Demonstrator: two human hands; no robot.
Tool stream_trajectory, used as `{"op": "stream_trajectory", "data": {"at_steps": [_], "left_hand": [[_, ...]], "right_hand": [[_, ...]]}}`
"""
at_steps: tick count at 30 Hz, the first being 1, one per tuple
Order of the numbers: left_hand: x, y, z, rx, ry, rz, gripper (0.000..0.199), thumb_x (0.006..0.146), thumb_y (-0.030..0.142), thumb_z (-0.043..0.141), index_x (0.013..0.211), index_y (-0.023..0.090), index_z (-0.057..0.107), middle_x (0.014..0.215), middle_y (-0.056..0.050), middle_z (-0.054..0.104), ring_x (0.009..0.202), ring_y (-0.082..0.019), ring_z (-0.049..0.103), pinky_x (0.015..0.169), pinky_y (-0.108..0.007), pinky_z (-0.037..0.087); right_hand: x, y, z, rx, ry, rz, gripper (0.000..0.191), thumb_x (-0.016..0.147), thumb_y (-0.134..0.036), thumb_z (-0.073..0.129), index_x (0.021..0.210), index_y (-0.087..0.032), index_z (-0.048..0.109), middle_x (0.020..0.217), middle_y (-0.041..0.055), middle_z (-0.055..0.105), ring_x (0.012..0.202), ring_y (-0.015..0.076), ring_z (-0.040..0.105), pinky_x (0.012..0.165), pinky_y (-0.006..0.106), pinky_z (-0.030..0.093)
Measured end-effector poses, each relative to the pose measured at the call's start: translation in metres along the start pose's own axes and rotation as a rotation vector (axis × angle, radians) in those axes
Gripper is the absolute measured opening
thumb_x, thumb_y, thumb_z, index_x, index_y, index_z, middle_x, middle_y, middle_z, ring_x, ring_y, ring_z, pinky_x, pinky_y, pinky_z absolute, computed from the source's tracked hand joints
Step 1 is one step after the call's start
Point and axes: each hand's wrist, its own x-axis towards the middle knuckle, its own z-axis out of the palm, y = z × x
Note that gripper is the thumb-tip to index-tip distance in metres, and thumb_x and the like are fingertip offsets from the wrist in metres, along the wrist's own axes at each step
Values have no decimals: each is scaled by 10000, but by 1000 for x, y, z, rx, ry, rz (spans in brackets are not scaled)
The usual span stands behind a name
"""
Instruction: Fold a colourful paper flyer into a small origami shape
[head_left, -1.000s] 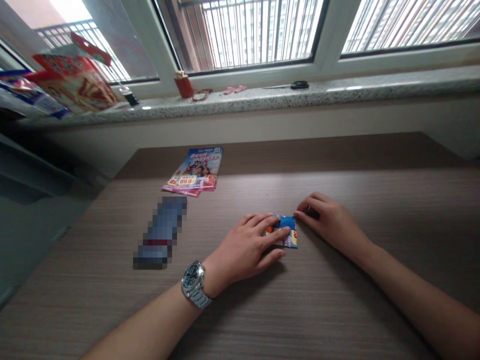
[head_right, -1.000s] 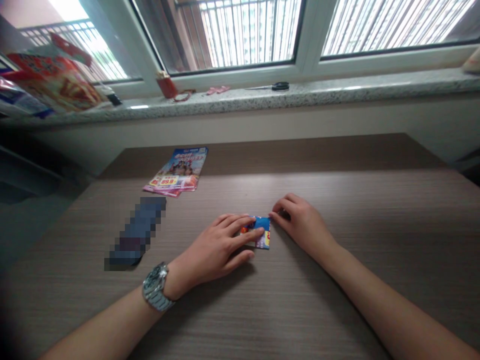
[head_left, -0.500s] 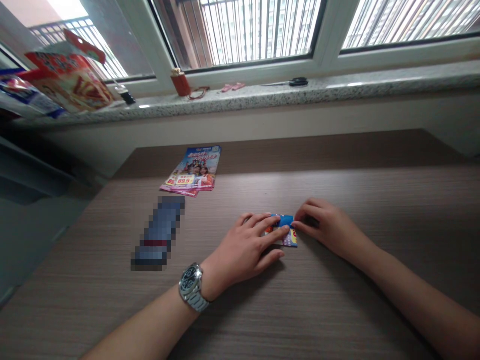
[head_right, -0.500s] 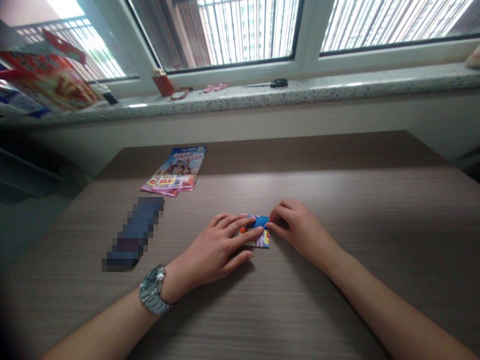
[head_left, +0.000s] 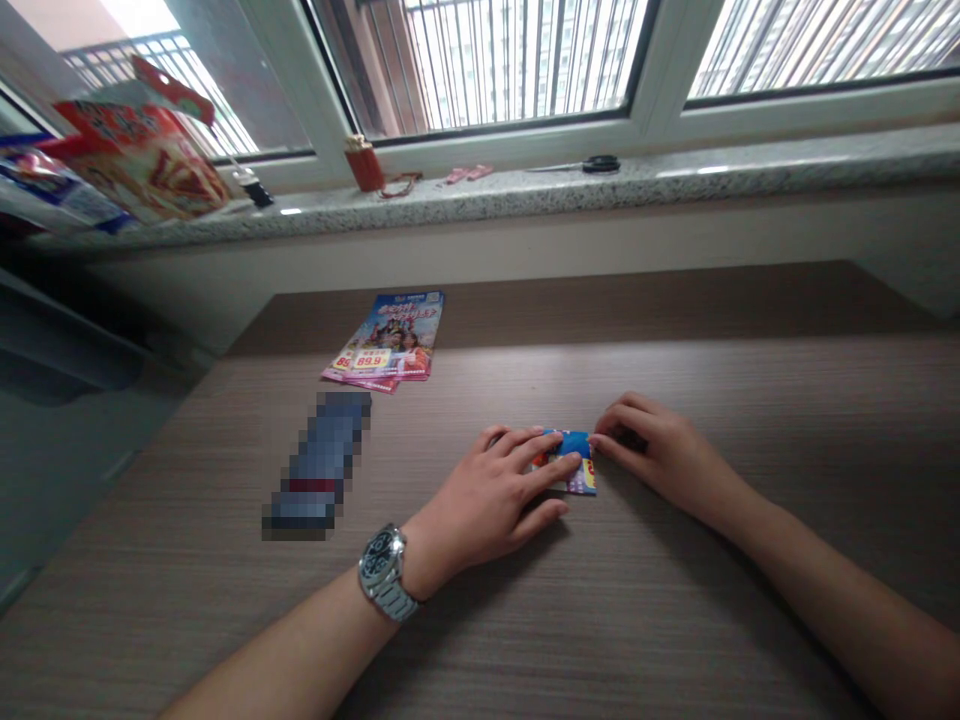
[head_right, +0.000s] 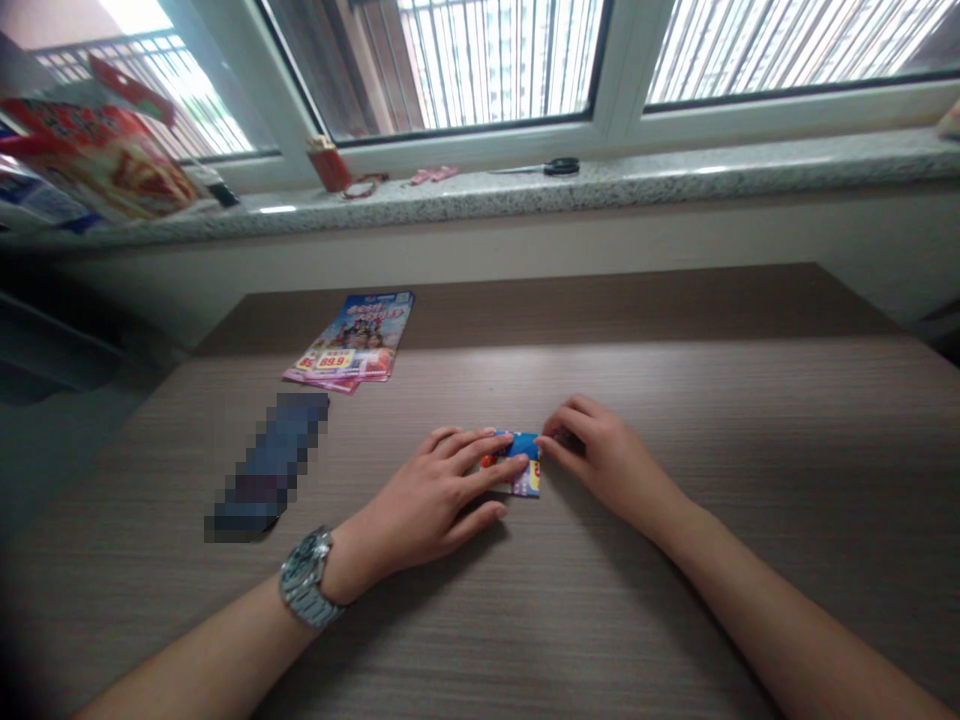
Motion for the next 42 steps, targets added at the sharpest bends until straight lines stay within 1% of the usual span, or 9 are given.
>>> {"op": "stream_trajectory", "data": {"at_steps": [2,5,14,24,32,38,42], "left_hand": [[0,0,0,2,-4,-1,492,1057,512,399,1522,352,417,1584,-43,440,1450,-267,398,1174,-503,296],[0,0,0,4,-5,-3,500,1057,520,393,1527,351,409,1585,-47,438,1445,-269,403,1175,-507,292],[-1,1,2,2,8,-4,501,1057,511,406,1531,351,403,1586,-48,435,1450,-264,393,1183,-499,280],[-2,0,1,1,15,0,485,1061,503,399,1523,354,417,1579,-44,443,1441,-266,404,1173,-499,288],[-1,0,2,-4,15,-3,487,1061,500,397,1526,356,410,1579,-45,443,1446,-262,405,1174,-502,290],[-1,0,1,-17,25,-4,477,1061,489,412,1519,355,423,1576,-39,452,1439,-254,421,1173,-493,308],[-1,-1,0,-27,33,4,470,1060,476,423,1510,343,440,1568,-39,465,1439,-256,427,1180,-491,306]], "right_hand": [[3,1,2,-23,31,18,128,950,-265,621,838,-215,658,869,43,626,769,192,617,691,319,495],[6,2,5,-46,42,29,146,947,-276,625,818,-215,655,856,44,624,757,194,613,680,322,495],[8,2,4,-54,10,37,141,921,-287,659,799,-219,676,841,45,629,737,193,612,672,321,500],[3,2,5,-69,0,-6,123,924,-263,667,812,-212,658,856,48,626,795,208,599,721,333,478],[-1,5,4,-81,-56,-53,93,918,-268,683,836,-227,670,869,47,625,836,221,587,758,354,464],[-3,3,1,-69,-122,-111,96,902,-267,714,838,-217,662,908,55,640,891,231,585,811,374,462],[-4,3,-1,-56,-129,-123,95,916,-269,694,847,-218,655,910,55,640,891,229,587,807,370,464]]}}
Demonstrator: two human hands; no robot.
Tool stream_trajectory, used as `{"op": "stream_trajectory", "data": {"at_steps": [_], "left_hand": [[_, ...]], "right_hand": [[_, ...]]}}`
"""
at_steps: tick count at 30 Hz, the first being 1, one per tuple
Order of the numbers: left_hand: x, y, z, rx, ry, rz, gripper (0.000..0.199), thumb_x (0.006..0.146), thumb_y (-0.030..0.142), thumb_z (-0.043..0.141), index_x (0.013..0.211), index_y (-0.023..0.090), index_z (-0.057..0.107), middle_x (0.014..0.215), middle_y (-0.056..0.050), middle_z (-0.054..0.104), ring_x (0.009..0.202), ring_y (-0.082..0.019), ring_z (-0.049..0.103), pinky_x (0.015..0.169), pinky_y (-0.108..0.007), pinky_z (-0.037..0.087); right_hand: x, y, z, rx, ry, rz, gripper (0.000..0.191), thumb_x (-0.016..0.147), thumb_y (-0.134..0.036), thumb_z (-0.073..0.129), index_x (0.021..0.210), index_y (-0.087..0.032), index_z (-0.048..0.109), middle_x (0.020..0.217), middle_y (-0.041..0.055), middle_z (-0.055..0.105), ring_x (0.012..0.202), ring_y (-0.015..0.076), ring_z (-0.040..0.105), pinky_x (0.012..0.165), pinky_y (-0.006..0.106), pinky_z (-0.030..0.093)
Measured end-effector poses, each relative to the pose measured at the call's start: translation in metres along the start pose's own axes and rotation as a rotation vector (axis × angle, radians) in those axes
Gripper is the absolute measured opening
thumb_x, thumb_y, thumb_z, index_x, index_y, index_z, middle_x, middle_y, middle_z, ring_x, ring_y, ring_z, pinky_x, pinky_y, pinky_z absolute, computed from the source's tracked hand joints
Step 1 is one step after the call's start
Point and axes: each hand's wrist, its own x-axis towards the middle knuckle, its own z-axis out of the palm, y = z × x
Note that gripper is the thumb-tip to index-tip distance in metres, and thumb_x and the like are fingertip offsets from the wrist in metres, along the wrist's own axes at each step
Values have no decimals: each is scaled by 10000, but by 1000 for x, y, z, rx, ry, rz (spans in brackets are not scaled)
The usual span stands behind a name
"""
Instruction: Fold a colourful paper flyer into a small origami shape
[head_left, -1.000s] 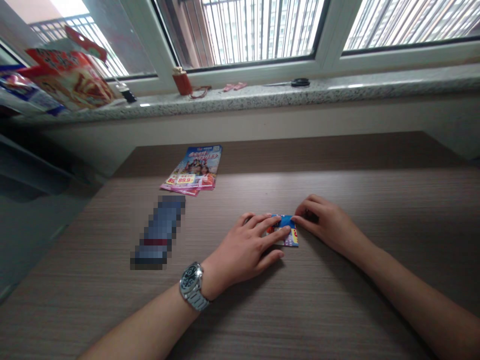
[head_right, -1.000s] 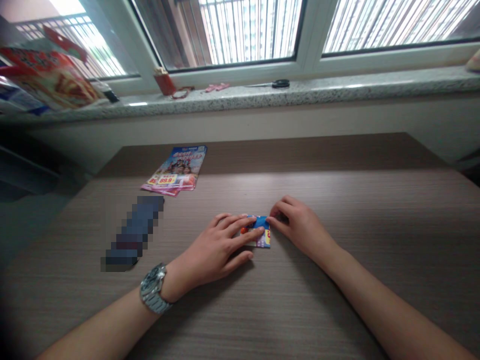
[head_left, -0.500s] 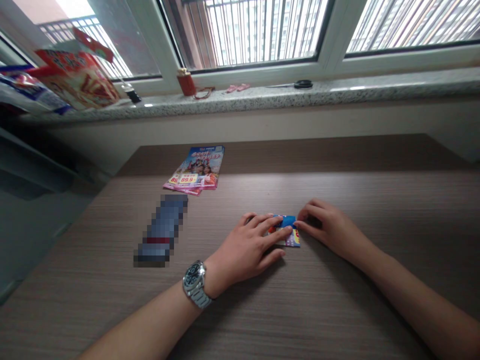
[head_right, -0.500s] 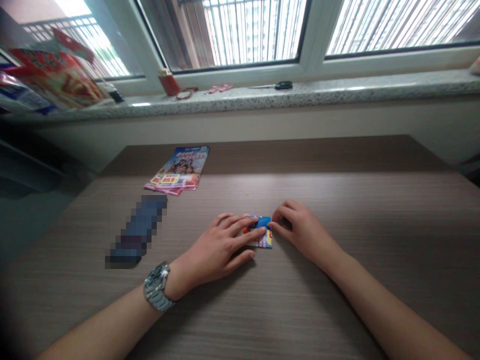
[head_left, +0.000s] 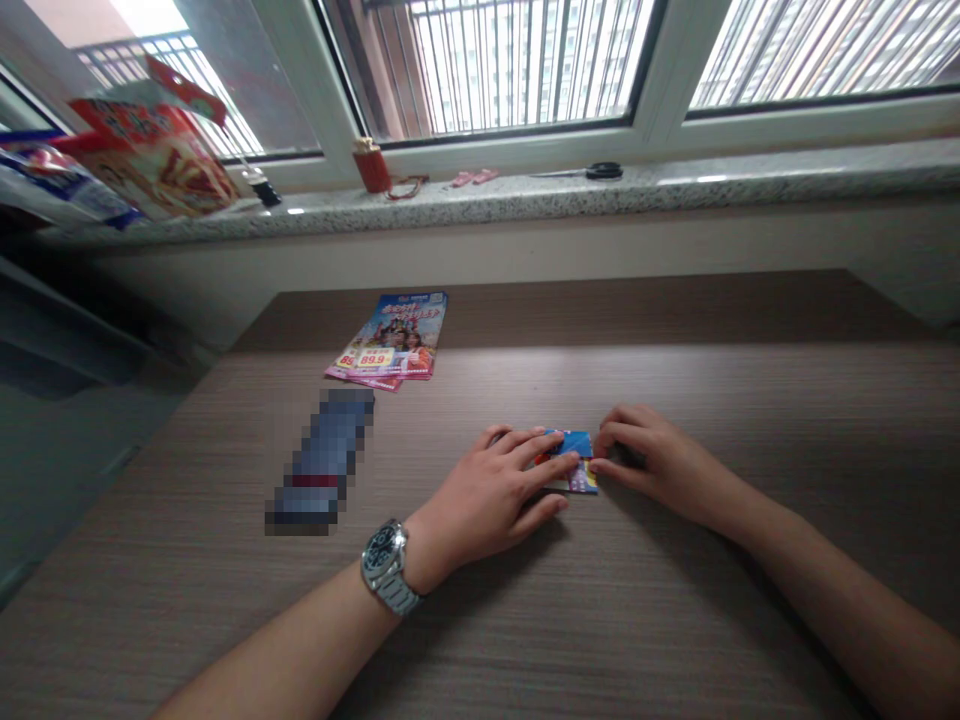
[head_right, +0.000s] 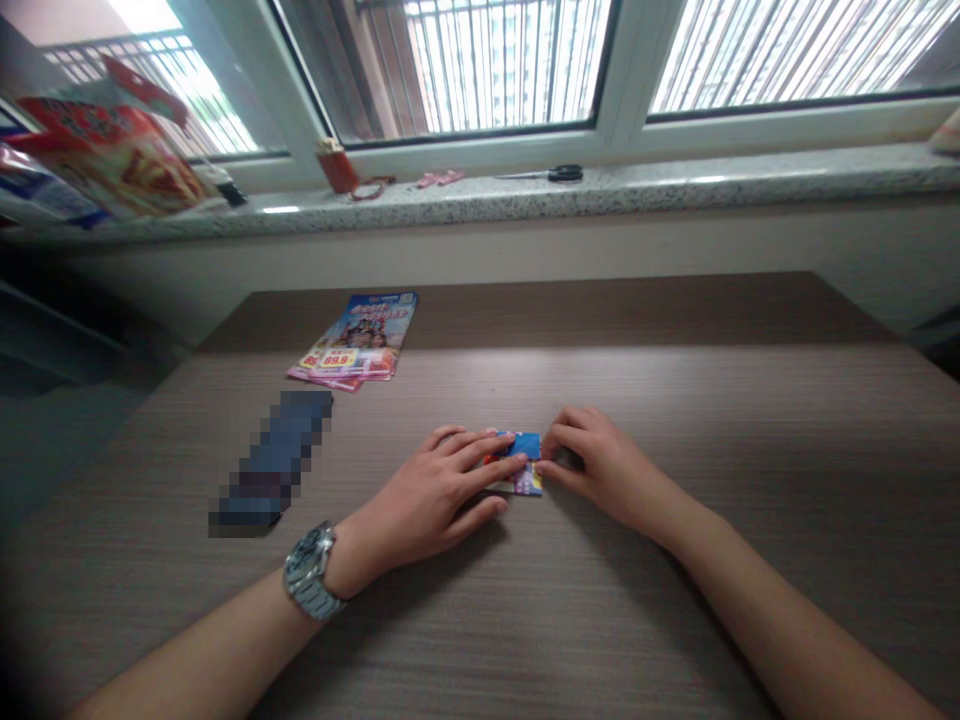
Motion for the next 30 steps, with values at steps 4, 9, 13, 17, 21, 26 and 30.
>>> {"op": "stream_trajectory", "data": {"at_steps": [4,9,13,17,21,26,30], "left_hand": [[1,0,0,2,-1,4,460,1063,473,416,1504,344,446,1567,-32,470,1434,-255,434,1175,-495,304],[1,0,-1,14,-9,3,464,1070,485,381,1510,345,432,1581,-26,451,1436,-251,430,1168,-496,303],[0,0,-1,19,-16,3,460,1070,483,389,1507,348,433,1589,-20,440,1444,-246,420,1177,-494,285],[0,0,0,19,-12,-3,462,1067,486,396,1507,350,435,1587,-24,442,1441,-246,421,1173,-492,283],[0,1,-1,20,-12,-5,469,1067,486,397,1512,345,431,1583,-35,447,1438,-250,422,1167,-492,288],[0,2,-2,16,-15,-9,466,1060,473,424,1510,351,431,1580,-34,451,1443,-253,413,1160,-501,294],[0,2,-3,4,-8,-2,463,1058,466,432,1504,341,441,1575,-43,459,1434,-261,424,1153,-505,299]], "right_hand": [[0,2,0,15,12,3,105,943,-286,659,865,-217,645,897,54,634,881,222,591,796,363,463],[1,-1,-4,75,19,38,132,962,-290,620,862,-212,656,877,49,612,823,201,593,754,342,470],[1,-4,-8,145,30,66,185,979,-323,598,842,-213,658,889,46,611,809,186,596,754,329,477],[2,-4,-7,114,94,96,170,984,-308,586,869,-212,666,895,47,615,801,184,591,718,319,467],[3,-2,-1,81,120,111,125,976,-295,597,963,-217,693,909,47,617,796,184,599,714,323,476],[6,-2,5,50,140,137,114,959,-292,618,974,-219,704,900,54,625,797,198,615,721,339,502],[8,-5,6,27,140,130,99,939,-295,645,935,-223,712,904,60,638,805,205,620,732,348,510]]}}
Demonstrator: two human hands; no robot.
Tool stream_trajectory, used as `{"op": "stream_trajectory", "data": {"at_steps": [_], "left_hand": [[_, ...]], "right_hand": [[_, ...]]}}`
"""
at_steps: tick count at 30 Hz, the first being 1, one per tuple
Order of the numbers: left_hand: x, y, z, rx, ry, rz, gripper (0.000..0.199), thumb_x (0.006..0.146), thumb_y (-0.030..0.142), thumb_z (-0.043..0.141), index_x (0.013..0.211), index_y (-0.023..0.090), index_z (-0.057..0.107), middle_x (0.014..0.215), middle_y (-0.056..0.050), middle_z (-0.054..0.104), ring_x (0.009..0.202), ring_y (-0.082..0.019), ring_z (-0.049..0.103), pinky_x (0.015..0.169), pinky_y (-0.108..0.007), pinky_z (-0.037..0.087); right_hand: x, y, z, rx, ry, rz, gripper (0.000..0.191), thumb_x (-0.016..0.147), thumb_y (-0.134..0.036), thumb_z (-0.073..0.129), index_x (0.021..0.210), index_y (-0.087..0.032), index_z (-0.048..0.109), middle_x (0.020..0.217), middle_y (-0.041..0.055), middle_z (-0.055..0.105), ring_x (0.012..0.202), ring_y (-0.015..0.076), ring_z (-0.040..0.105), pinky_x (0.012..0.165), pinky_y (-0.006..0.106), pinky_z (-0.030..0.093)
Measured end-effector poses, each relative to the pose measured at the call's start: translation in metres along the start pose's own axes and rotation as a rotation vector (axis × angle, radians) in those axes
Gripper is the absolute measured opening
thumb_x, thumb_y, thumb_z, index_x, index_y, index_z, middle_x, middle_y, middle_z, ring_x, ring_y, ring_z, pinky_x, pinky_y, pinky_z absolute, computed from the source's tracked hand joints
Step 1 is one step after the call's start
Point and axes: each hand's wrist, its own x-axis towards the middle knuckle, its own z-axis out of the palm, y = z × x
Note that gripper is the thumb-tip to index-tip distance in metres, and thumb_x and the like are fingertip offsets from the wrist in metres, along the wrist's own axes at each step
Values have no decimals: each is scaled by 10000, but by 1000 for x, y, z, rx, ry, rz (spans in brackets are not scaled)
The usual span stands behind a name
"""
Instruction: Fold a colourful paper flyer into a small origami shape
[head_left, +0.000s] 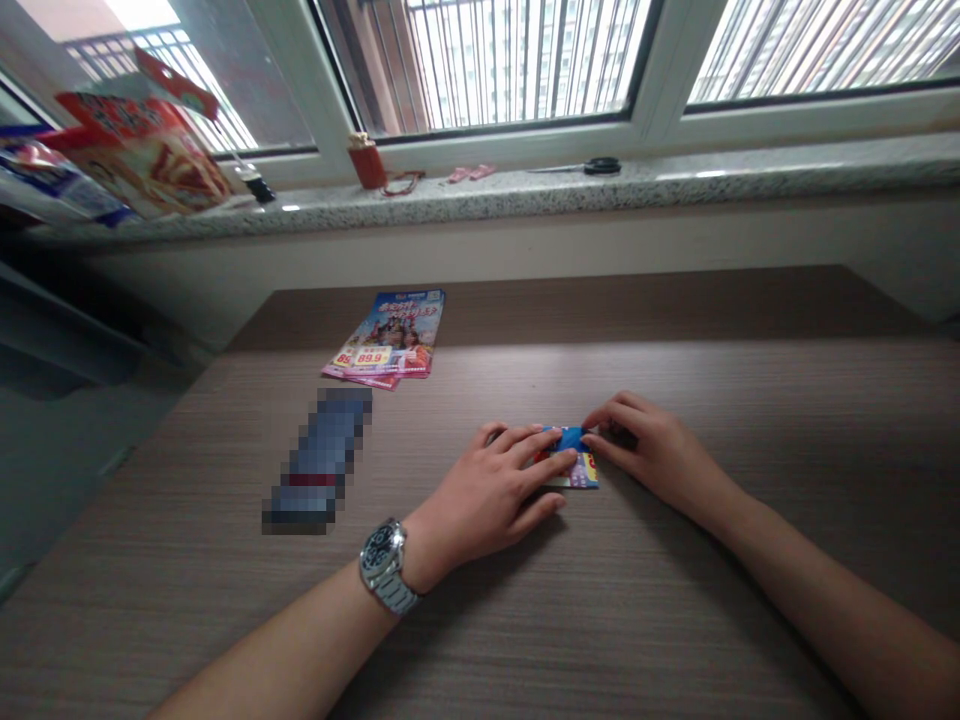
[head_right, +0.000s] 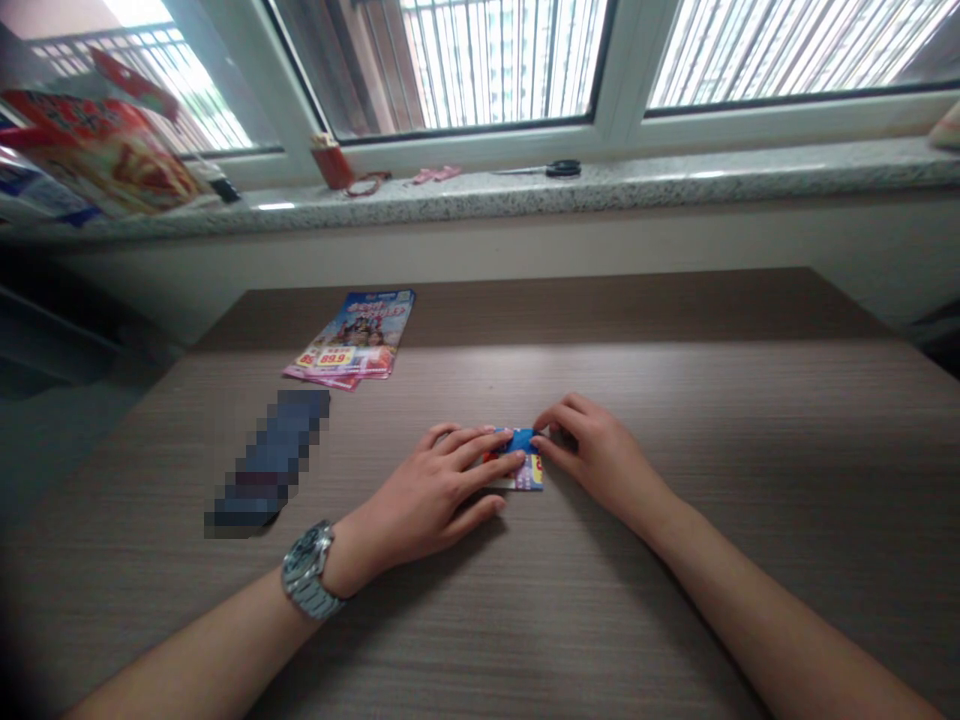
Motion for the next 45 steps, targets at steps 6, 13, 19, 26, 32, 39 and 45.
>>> {"op": "stream_trajectory", "data": {"at_steps": [6,13,19,26,32,39,45], "left_hand": [[1,-1,0,-28,15,5,443,1057,442,448,1483,322,468,1551,-54,489,1421,-258,445,1147,-490,310],[1,-3,1,-37,26,6,430,1047,422,478,1460,303,495,1549,-61,485,1413,-263,448,1150,-489,324],[2,-2,0,-22,57,3,417,1023,391,531,1430,298,533,1522,-80,493,1389,-264,453,1164,-484,330],[2,-2,0,4,104,-44,406,1015,387,536,1412,303,561,1480,-93,510,1358,-289,454,1144,-505,359],[2,-3,0,28,104,-90,406,1023,415,513,1410,303,563,1480,-100,501,1361,-300,450,1135,-522,366],[2,-7,2,40,150,-175,423,1020,432,515,1405,264,564,1459,-112,513,1335,-307,471,1130,-523,386],[2,-8,1,11,150,-166,430,1017,399,534,1413,233,548,1430,-109,546,1292,-288,513,1122,-487,419]], "right_hand": [[0,0,0,-9,9,3,72,926,-277,667,922,-219,710,895,55,635,812,205,617,737,337,502],[-1,3,1,-15,9,-8,83,939,-286,655,942,-222,708,909,55,637,819,204,621,741,335,503],[-2,4,1,-21,0,-16,80,944,-287,651,946,-223,698,905,57,633,830,210,620,742,341,504],[-3,5,2,-34,9,-43,132,940,-292,654,1025,-229,733,919,65,642,816,209,619,730,348,516],[-4,9,6,-66,18,-147,213,963,-301,625,1113,-256,770,931,79,631,823,213,614,718,345,522],[-7,2,3,-108,-12,-222,221,963,-295,619,1109,-307,786,936,77,641,843,216,617,736,352,521],[-8,-3,5,-94,-61,-271,210,966,-288,619,1100,-307,779,949,76,654,871,216,621,754,348,525]]}}
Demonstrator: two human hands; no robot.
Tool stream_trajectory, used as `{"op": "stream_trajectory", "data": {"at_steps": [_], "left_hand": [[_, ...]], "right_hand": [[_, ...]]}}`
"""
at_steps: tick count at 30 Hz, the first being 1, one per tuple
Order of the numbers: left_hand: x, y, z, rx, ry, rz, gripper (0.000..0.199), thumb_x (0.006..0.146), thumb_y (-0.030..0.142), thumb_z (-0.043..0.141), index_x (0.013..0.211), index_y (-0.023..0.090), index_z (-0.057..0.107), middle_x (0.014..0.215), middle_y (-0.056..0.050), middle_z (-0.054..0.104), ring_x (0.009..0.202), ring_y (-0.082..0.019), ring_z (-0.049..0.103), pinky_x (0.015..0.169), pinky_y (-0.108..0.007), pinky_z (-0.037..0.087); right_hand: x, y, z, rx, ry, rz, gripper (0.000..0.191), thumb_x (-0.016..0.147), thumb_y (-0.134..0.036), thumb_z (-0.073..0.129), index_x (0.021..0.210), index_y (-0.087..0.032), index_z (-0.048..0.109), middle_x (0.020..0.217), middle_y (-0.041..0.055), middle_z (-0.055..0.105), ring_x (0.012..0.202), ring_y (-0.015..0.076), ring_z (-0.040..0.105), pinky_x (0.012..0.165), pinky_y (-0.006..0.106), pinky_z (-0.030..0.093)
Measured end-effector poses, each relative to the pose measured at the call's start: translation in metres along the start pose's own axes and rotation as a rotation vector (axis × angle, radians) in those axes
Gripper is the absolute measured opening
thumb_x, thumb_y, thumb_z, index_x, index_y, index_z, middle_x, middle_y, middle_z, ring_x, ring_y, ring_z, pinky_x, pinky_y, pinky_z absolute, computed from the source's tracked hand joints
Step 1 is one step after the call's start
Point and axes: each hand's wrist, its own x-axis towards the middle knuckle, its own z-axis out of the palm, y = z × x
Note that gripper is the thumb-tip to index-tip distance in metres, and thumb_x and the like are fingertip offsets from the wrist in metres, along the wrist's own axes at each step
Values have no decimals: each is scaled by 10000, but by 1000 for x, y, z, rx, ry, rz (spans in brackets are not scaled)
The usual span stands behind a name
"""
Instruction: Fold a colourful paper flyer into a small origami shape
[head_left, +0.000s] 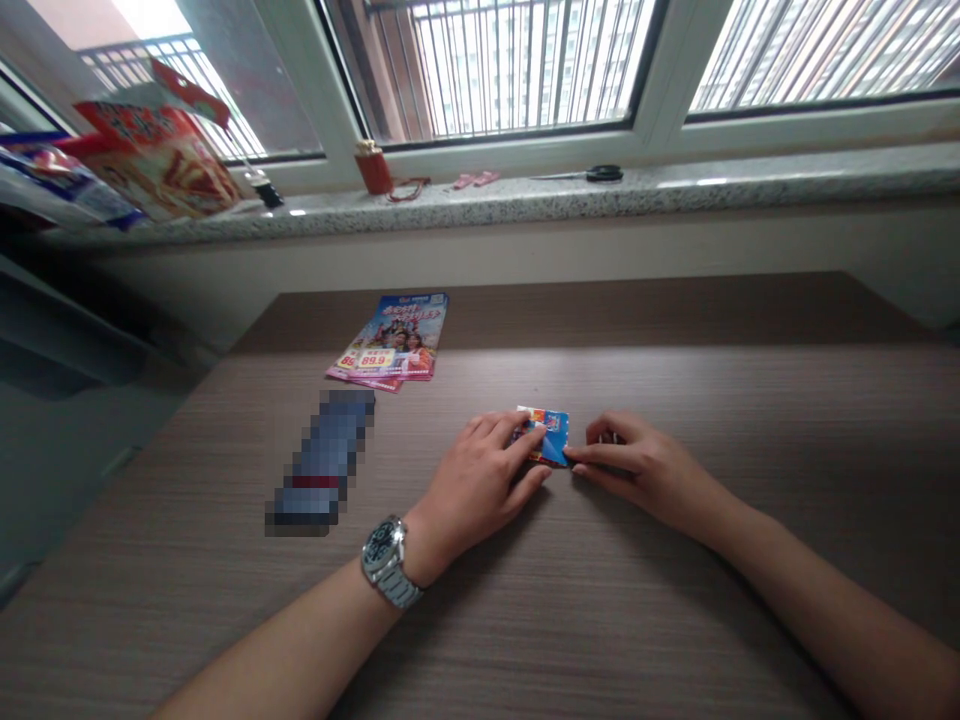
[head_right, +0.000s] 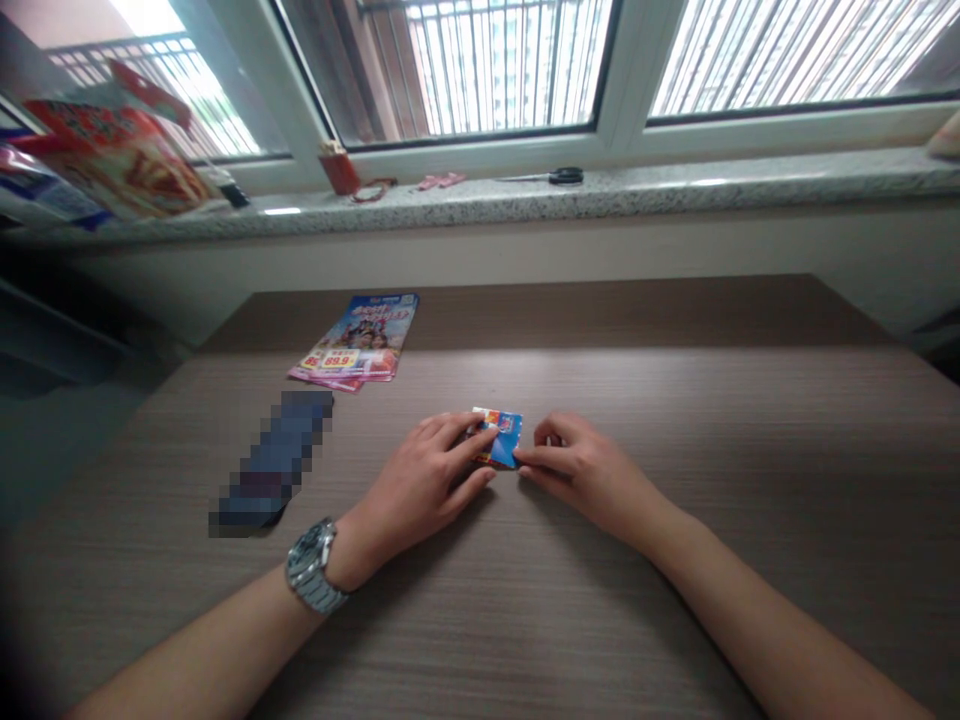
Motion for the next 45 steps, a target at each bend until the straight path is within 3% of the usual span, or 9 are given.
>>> {"op": "stream_trajectory", "data": {"at_steps": [7,13,18,33,39,45], "left_hand": [[1,0,1,-17,-1,41,444,996,383,587,1414,239,545,1440,-88,562,1287,-281,538,1134,-480,420],[0,-2,5,-52,17,83,420,990,346,614,1390,236,558,1450,-80,569,1304,-264,560,1149,-465,432],[0,-4,8,-81,17,132,333,1017,333,577,1332,223,591,1452,-94,576,1332,-246,565,1156,-445,444],[2,-10,9,-117,36,173,248,1045,302,527,1245,230,654,1429,-60,617,1346,-218,570,1179,-447,429],[2,-8,7,-93,20,182,279,1043,331,531,1279,236,645,1444,-67,599,1371,-233,539,1199,-456,393],[2,-3,4,-30,40,170,287,1026,381,555,1252,241,663,1310,-75,666,1171,-251,642,1014,-436,524]], "right_hand": [[2,1,-1,-8,53,-22,230,957,-290,639,1165,-287,737,1060,101,695,969,248,643,838,406,552],[2,2,-1,67,11,-83,269,966,-253,631,1215,-305,721,1261,96,698,1157,261,651,972,447,558],[0,2,1,80,9,-95,261,971,-217,619,1192,-280,744,1315,100,692,1229,264,639,1019,450,555],[-1,3,2,91,-9,-120,262,977,-229,617,1221,-240,712,1273,119,686,1180,247,647,991,410,560],[0,2,1,110,-8,-125,210,984,-219,606,1152,-242,729,1210,109,707,1119,232,658,944,398,567],[-1,2,1,105,-12,-104,188,988,-225,598,1106,-245,743,1174,104,714,1081,228,670,918,390,569]]}}
